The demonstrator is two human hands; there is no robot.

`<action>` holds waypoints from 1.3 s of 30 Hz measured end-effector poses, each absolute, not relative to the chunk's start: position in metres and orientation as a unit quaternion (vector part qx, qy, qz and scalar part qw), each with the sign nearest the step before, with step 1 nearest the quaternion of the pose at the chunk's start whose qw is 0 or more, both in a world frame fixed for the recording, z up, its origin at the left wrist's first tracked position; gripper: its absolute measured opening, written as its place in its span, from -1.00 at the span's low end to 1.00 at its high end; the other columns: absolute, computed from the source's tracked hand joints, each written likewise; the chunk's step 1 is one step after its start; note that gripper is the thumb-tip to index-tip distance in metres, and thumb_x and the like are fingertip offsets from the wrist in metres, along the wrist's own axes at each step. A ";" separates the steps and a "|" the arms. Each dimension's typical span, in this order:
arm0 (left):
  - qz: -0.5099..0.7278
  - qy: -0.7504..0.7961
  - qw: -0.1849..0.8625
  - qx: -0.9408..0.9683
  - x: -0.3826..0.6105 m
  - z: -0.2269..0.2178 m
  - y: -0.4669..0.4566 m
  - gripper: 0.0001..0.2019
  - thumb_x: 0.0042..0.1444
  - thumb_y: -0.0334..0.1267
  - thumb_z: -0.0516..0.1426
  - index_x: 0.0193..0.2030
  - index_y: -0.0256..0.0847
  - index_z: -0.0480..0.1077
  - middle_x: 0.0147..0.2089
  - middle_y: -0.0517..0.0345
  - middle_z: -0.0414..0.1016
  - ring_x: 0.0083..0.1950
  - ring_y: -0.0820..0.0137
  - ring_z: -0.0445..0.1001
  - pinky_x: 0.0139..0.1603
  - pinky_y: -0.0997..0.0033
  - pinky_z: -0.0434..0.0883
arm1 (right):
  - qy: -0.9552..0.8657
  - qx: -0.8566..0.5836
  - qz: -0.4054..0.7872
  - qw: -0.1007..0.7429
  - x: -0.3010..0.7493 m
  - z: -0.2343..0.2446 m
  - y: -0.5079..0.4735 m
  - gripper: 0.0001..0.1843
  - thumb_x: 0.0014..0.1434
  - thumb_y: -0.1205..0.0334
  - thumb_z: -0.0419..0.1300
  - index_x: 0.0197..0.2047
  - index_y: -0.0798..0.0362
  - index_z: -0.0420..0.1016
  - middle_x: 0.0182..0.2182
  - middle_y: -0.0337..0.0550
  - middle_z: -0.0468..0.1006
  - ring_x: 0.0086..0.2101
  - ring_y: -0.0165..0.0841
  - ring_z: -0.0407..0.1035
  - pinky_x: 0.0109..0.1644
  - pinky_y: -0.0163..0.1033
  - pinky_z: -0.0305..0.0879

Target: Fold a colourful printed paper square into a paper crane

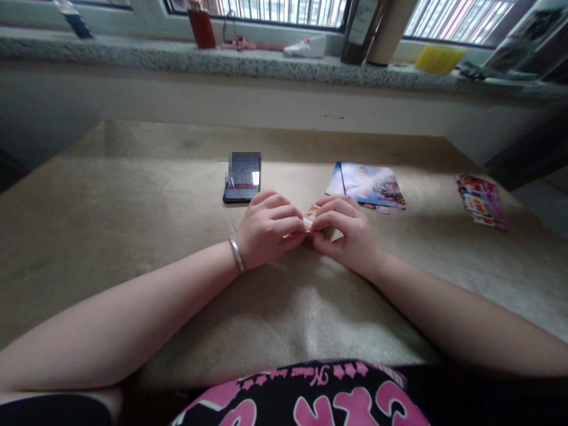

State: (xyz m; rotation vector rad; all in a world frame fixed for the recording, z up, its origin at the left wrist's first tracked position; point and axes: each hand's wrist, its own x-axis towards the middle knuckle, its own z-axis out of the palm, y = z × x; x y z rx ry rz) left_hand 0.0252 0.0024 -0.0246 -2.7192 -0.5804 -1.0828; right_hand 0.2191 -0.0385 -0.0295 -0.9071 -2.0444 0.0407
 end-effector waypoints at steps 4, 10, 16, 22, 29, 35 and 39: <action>-0.369 -0.190 0.078 -0.907 0.025 -0.025 0.003 -0.82 0.15 -0.20 0.15 -0.46 -0.07 0.46 -0.40 0.33 0.56 -0.33 0.44 0.39 -0.14 0.32 0.27 | -0.821 -0.365 0.010 0.439 0.220 -0.029 -0.039 -0.87 -0.02 0.39 0.20 -0.43 -0.07 0.43 -0.37 -0.22 0.48 -0.14 -0.24 0.39 -0.05 -0.06 0.35; -0.396 -0.173 0.073 -0.899 0.025 -0.026 0.004 -0.84 0.12 -0.21 0.18 -0.48 -0.09 0.43 -0.42 0.33 0.55 -0.33 0.43 0.38 -0.14 0.33 0.29 | -0.823 -0.366 -0.012 0.434 0.222 -0.029 -0.037 -0.86 -0.03 0.41 0.19 -0.43 -0.05 0.41 -0.39 -0.19 0.48 -0.16 -0.23 0.40 -0.08 -0.07 0.37; -0.379 -0.186 0.069 -0.904 0.025 -0.024 0.004 -0.83 0.13 -0.18 0.17 -0.48 -0.07 0.45 -0.41 0.34 0.56 -0.32 0.43 0.39 -0.11 0.33 0.28 | -0.823 -0.383 -0.012 0.420 0.221 -0.029 -0.038 -0.85 -0.05 0.41 0.19 -0.44 -0.05 0.39 -0.39 -0.21 0.49 -0.16 -0.24 0.40 -0.07 -0.06 0.37; -0.382 -0.185 0.074 -0.903 0.024 -0.025 0.004 -0.83 0.13 -0.19 0.17 -0.48 -0.07 0.45 -0.42 0.35 0.55 -0.33 0.44 0.39 -0.12 0.34 0.27 | -0.820 -0.389 -0.020 0.419 0.222 -0.031 -0.037 -0.85 -0.06 0.42 0.19 -0.45 -0.05 0.39 -0.39 -0.21 0.50 -0.18 -0.24 0.40 -0.08 -0.08 0.37; -0.396 -0.181 0.069 -0.898 0.023 -0.024 0.003 -0.84 0.11 -0.21 0.19 -0.47 -0.11 0.44 -0.41 0.33 0.55 -0.32 0.44 0.38 -0.13 0.35 0.28 | -0.817 -0.398 -0.034 0.416 0.226 -0.031 -0.036 -0.85 -0.03 0.44 0.20 -0.44 -0.03 0.40 -0.40 -0.20 0.51 -0.19 -0.25 0.41 -0.07 -0.10 0.35; -0.407 -0.181 0.068 -0.893 0.024 -0.023 0.003 -0.85 0.11 -0.24 0.19 -0.47 -0.11 0.44 -0.43 0.33 0.54 -0.33 0.45 0.37 -0.14 0.35 0.29 | -0.815 -0.408 -0.050 0.410 0.228 -0.033 -0.035 -0.86 -0.02 0.42 0.20 -0.44 -0.04 0.42 -0.40 -0.20 0.51 -0.19 -0.24 0.40 -0.07 -0.10 0.35; -0.407 -0.182 0.068 -0.892 0.024 -0.023 0.003 -0.85 0.10 -0.24 0.19 -0.48 -0.12 0.43 -0.41 0.33 0.55 -0.34 0.46 0.38 -0.13 0.36 0.29 | -0.813 -0.413 -0.054 0.407 0.229 -0.035 -0.034 -0.88 -0.01 0.40 0.19 -0.44 -0.03 0.42 -0.40 -0.19 0.51 -0.19 -0.24 0.40 -0.07 -0.10 0.35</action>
